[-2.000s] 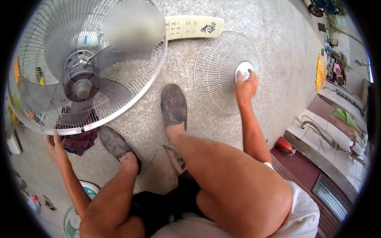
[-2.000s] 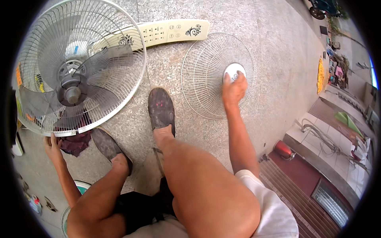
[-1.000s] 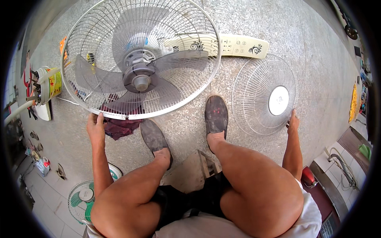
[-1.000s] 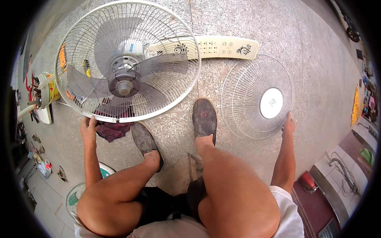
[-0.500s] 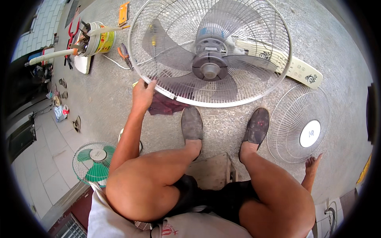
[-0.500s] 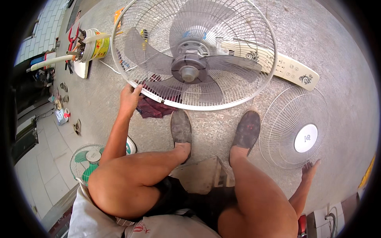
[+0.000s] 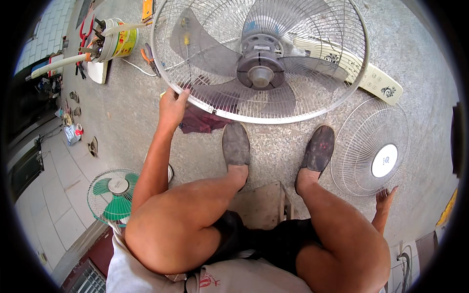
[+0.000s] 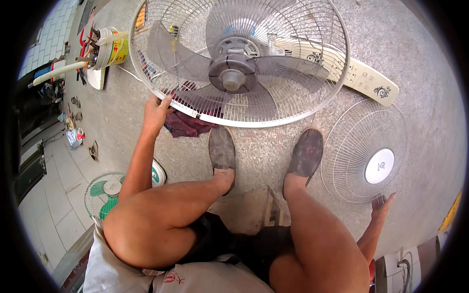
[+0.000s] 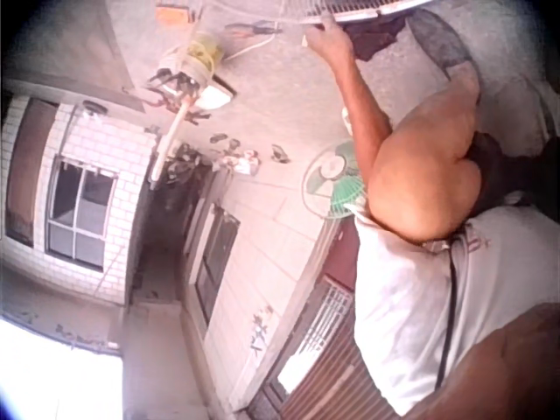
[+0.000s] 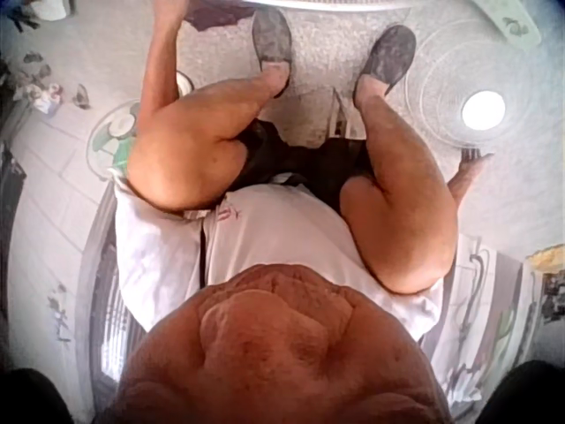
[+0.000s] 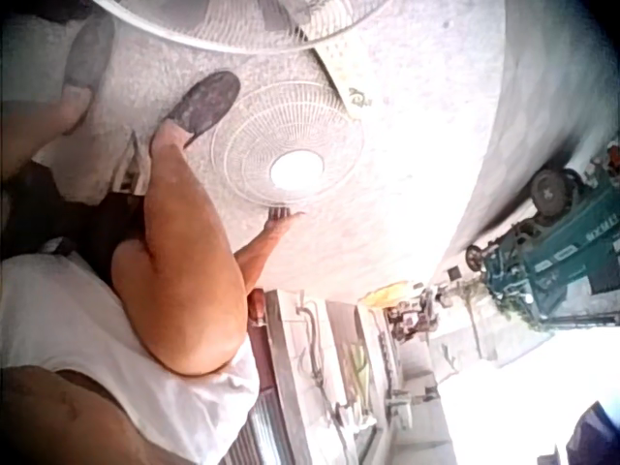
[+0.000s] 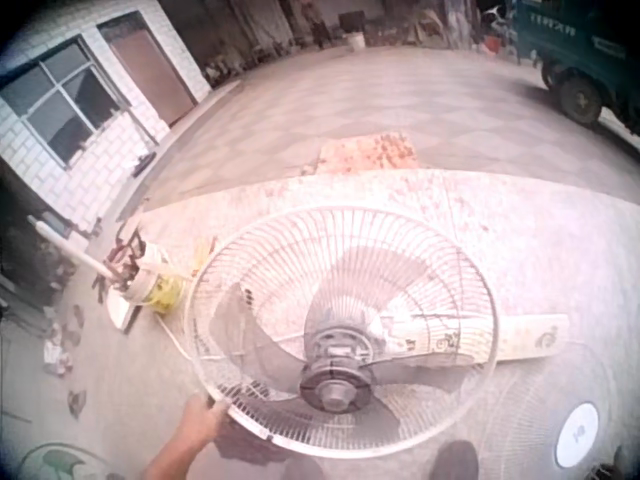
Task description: The person assembles a white plastic ring onto the front grill of a standing fan. They then attach the rear grill to the fan, aligning and securing it in place.
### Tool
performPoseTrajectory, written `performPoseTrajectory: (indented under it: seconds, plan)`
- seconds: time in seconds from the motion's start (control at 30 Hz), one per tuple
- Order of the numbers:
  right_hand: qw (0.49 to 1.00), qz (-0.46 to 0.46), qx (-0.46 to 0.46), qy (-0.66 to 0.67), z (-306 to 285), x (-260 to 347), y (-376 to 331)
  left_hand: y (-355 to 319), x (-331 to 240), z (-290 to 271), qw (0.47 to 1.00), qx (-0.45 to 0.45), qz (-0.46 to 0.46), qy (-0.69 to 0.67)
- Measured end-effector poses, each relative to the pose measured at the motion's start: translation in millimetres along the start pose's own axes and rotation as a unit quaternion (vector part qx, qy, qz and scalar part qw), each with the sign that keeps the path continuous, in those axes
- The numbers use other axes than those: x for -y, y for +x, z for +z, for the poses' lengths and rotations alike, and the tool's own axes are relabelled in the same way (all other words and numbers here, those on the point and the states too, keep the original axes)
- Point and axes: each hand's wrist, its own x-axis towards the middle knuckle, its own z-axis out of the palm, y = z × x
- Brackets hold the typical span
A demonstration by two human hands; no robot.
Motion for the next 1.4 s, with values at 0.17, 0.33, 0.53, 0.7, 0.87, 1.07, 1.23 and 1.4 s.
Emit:
performPoseTrajectory:
  seconds: [0.17,0.33,0.53,0.7,0.87,1.07,1.23,1.4]
  plan:
    - [0.999,0.024,0.012,0.028,-27,-10,18,0,4,11,1.000,0.017,0.003,0.017]
    - [0.999,0.037,-0.002,0.033,-18,-7,35,-2,0,-3,1.000,-0.014,0.020,-0.014]
    - [0.999,-0.001,-0.042,0.000,5,-15,19,-6,-12,1,0.999,-0.039,0.026,0.002]
    - [0.999,0.010,-0.049,-0.013,-8,-16,38,5,6,0,0.996,-0.037,0.074,0.036]
    - [0.999,0.006,0.052,-0.010,-32,-21,61,7,7,-4,0.995,-0.016,0.075,0.060]
    - [0.998,-0.011,0.044,-0.032,-34,-24,66,-7,-21,-11,0.997,0.019,0.060,-0.038]
    - [0.998,-0.023,0.011,-0.051,-34,-33,62,-4,-38,-17,0.993,-0.041,0.104,-0.041]
    - [0.997,-0.032,-0.012,-0.069,-24,-35,60,5,-49,-25,0.985,-0.058,0.164,0.012]
